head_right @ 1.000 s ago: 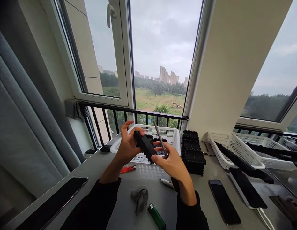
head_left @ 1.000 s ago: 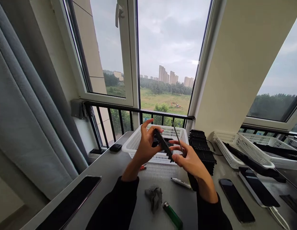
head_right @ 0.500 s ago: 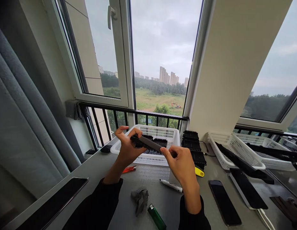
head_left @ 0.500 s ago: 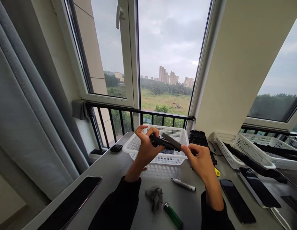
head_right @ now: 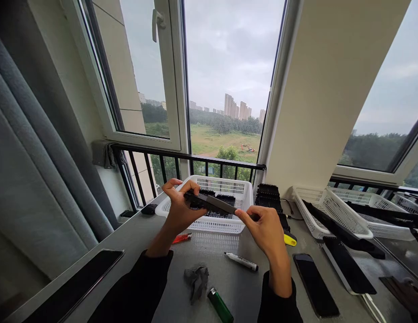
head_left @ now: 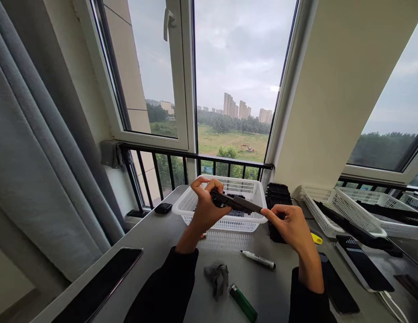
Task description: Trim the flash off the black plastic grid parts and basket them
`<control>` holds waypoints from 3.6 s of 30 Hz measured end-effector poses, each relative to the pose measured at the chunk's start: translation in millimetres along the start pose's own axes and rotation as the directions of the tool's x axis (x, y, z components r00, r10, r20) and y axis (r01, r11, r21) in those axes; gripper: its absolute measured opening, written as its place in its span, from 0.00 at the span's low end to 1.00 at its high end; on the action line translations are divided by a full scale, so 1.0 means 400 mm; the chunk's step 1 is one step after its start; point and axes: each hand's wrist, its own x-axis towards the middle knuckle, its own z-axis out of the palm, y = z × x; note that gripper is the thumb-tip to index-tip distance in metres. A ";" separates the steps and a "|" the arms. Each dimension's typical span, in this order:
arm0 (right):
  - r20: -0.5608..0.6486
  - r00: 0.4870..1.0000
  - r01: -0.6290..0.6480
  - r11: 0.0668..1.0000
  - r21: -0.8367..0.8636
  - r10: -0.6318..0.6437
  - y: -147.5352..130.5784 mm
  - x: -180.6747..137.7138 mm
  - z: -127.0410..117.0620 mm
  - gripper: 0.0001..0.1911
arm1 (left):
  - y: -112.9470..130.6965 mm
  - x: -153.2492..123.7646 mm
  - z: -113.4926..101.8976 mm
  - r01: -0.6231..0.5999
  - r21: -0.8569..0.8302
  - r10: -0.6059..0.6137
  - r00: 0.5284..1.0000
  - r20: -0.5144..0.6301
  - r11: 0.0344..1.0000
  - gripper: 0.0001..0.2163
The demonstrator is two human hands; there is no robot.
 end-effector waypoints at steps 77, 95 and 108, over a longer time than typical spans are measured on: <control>0.087 0.992 -0.115 0.961 0.252 0.095 -0.039 0.017 0.059 0.22 | -0.003 -0.009 0.002 -0.121 0.007 0.120 0.989 0.092 0.993 0.32; 0.270 0.961 -0.234 0.679 0.696 0.054 -0.007 0.029 0.077 0.21 | 0.013 -0.005 -0.001 -0.083 0.047 0.079 0.993 0.087 0.995 0.33; 0.293 0.953 -0.284 0.536 0.795 0.071 -0.009 0.037 0.072 0.23 | 0.013 0.002 -0.006 -0.097 0.025 0.097 0.995 0.004 0.995 0.33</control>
